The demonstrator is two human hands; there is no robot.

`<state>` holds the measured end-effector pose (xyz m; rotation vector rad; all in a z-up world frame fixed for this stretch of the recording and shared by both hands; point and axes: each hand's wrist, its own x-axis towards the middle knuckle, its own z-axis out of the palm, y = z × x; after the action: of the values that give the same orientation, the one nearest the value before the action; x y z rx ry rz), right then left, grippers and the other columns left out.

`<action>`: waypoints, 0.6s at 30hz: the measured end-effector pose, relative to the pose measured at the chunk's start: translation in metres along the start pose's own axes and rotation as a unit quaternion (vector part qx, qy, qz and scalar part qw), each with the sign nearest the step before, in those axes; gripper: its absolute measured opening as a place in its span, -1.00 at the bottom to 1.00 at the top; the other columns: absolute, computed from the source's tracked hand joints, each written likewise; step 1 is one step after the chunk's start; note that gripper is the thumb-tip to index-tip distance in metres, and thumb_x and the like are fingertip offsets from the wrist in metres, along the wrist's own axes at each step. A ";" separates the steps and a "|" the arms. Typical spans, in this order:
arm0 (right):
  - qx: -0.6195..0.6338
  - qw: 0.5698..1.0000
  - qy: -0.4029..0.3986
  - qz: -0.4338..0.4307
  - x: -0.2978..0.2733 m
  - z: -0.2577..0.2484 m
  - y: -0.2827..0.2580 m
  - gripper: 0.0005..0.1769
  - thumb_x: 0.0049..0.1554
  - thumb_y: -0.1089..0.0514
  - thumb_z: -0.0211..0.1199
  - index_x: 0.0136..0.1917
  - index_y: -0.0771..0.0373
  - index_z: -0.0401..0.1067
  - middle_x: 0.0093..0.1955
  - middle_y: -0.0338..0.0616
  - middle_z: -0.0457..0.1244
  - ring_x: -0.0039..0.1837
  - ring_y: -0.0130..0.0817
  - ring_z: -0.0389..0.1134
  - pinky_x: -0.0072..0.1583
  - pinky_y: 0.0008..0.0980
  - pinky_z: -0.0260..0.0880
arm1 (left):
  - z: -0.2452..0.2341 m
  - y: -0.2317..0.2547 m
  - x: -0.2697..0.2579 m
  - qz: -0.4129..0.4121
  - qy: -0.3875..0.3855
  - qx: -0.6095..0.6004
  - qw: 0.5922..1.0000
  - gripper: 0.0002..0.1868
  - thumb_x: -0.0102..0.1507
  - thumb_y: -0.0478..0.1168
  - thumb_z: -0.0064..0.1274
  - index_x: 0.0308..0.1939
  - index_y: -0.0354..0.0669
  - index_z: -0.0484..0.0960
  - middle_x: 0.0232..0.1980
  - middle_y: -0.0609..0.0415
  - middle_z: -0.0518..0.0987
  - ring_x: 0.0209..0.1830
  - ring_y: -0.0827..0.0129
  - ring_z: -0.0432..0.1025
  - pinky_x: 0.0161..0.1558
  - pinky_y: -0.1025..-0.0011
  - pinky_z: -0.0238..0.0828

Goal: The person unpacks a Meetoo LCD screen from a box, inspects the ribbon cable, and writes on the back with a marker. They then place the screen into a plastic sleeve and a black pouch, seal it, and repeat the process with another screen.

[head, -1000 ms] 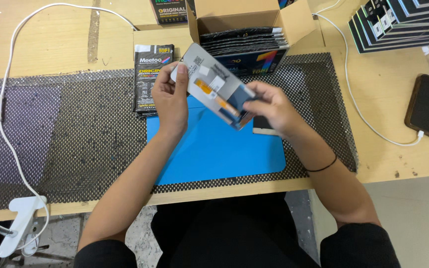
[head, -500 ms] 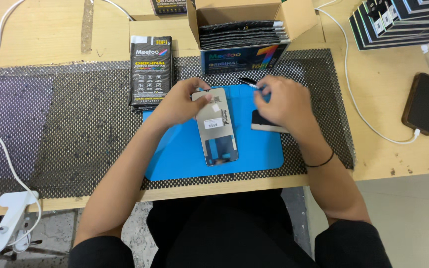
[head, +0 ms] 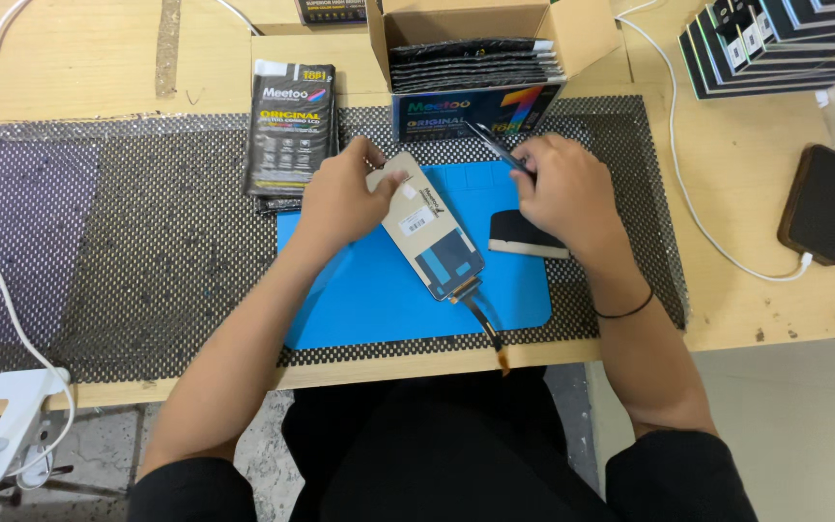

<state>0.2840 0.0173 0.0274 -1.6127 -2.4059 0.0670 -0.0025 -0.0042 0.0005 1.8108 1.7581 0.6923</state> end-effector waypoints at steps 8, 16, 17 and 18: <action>0.441 0.894 0.054 -0.060 -0.004 0.000 -0.035 -0.86 0.11 0.38 0.21 -0.18 0.27 0.27 -0.26 0.00 0.36 -0.29 -0.28 0.40 -0.24 -0.42 0.39 | 0.017 -0.007 -0.005 0.107 0.044 0.266 0.957 -0.58 0.27 0.12 0.14 -0.35 -0.20 0.67 -0.33 -0.08 0.60 -0.33 -0.03 0.59 -0.44 0.05 0.49; 0.490 0.850 -0.115 -0.153 -0.006 0.015 -0.063 -0.89 0.22 0.24 0.26 -0.14 0.26 0.56 -0.04 0.02 0.44 0.00 -0.25 0.45 0.05 -0.29 0.46 | 0.019 -0.004 -0.007 0.140 0.095 0.342 0.924 -0.57 0.28 0.12 0.15 -0.35 -0.19 0.74 -0.42 -0.03 0.59 -0.38 0.12 0.55 -0.52 0.16 0.47; 0.509 0.842 -0.126 -0.129 -0.006 0.022 -0.059 -0.96 0.15 0.31 0.34 -0.13 0.28 0.49 -0.07 -0.02 0.43 -0.03 -0.31 0.45 0.03 -0.34 0.48 | 0.014 0.000 -0.008 0.189 0.069 0.323 0.925 -0.66 0.24 0.04 0.21 -0.17 -0.16 0.73 -0.27 -0.03 0.60 -0.23 0.09 0.54 -0.32 0.16 0.47; 0.527 0.832 -0.136 -0.105 -0.007 0.028 -0.057 -0.83 0.07 0.38 0.42 -0.13 0.31 0.43 -0.11 -0.06 0.43 -0.07 -0.37 0.46 0.00 -0.40 0.51 | 0.009 0.004 -0.009 0.237 0.044 0.304 0.922 -0.62 0.21 -0.03 0.28 0.02 -0.13 0.72 -0.12 -0.03 0.62 -0.07 0.06 0.53 -0.13 0.16 0.47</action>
<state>0.2287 -0.0080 0.0084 -0.8186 -2.0052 1.3812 0.0068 -0.0133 -0.0036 2.7231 1.7185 0.4199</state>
